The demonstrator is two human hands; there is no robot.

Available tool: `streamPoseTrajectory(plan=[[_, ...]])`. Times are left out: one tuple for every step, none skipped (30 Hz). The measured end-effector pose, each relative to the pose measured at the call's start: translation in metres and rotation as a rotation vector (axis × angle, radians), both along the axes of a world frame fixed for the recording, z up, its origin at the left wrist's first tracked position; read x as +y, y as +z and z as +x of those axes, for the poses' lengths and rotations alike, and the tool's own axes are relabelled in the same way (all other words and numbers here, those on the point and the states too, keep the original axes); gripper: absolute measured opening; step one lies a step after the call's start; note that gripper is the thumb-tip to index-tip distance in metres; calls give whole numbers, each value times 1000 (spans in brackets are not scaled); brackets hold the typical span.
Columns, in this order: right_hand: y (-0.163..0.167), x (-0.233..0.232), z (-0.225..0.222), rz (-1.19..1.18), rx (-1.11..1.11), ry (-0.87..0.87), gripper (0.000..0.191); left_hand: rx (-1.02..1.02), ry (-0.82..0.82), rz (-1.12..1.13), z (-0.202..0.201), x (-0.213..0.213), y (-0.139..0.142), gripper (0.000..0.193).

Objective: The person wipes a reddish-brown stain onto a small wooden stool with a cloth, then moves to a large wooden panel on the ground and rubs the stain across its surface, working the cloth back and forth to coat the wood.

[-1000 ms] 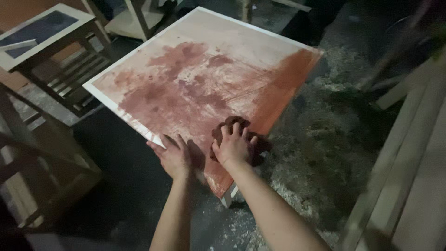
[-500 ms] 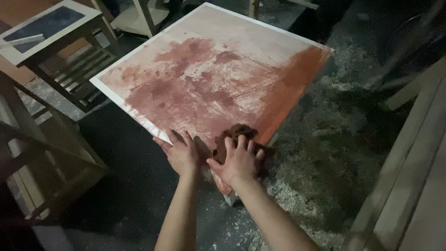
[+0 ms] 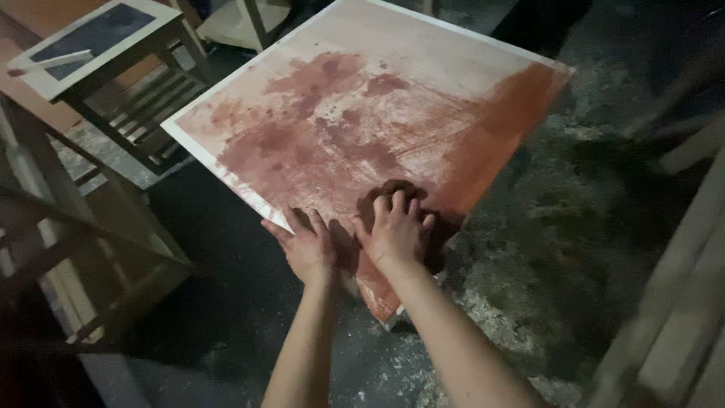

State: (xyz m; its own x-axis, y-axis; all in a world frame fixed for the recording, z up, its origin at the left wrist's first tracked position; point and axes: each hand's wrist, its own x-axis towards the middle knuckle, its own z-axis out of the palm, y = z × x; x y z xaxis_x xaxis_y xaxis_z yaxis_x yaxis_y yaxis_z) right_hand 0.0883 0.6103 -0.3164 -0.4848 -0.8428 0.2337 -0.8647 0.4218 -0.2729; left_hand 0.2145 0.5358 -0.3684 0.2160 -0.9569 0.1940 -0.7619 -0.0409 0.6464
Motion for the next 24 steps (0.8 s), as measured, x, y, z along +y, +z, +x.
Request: streamPoseTrajectory(plan=[[1,6,4,19,-6,11,60,3,-1,5,0,-1,0,70],[2,14,8,45,-12,21,55,7,-2,16,0,-2,-1,70],[3,21,12,55,-19,22,55,10,-4,28,0,-2,-1,71],[4,28,15,61,-26,23,55,27,-17,-18,0,-2,-1,70],[5,32,18,63,-34,26,55,44,-28,-68,0,-2,-1,69],[6,35,19,94,-48,21,54,59,-37,-116,0,-1,-1,68],[6,37,20,125,-62,17,53,86,-26,-73,-1,0,0,69],[7,37,21,149,-77,14,53,112,-14,-35,0,2,0,69],[7,35,21,139,-74,6,52,136,-1,-1,0,3,2,69],[7,33,20,127,-71,-3,52,146,-18,-37,-1,4,3,69],[7,29,19,115,-67,-9,52,155,-32,-74,0,7,5,68],[6,24,18,120,-54,-5,53,165,-46,-109,1,9,6,67],[6,18,16,127,-40,0,54,172,-35,-52,0,10,8,69],[5,12,15,132,-26,5,55,178,-23,4,1,11,10,71],[5,5,14,113,-28,3,56,185,-12,56,0,11,12,72],[5,-3,12,92,-29,3,56,183,-18,31,-1,11,13,72],[5,-12,12,70,-33,6,57,178,-20,7,0,12,14,72],[5,-21,11,32,-18,18,55,173,-21,-17,0,12,15,72],[6,-31,8,-9,-1,31,54,176,-22,29,0,12,15,72],[7,-41,6,-49,16,46,53,180,-21,74,0,12,15,72],[9,-50,4,-33,-3,55,55,185,-19,123,0,13,14,72],[10,-56,1,-16,-20,65,57,186,-23,95,-1,13,13,71],[11,-59,-2,2,-36,75,60,189,-27,70,-1,12,12,70],[12,-58,-3,16,-14,125,56,193,-33,50,-1,12,10,69]])
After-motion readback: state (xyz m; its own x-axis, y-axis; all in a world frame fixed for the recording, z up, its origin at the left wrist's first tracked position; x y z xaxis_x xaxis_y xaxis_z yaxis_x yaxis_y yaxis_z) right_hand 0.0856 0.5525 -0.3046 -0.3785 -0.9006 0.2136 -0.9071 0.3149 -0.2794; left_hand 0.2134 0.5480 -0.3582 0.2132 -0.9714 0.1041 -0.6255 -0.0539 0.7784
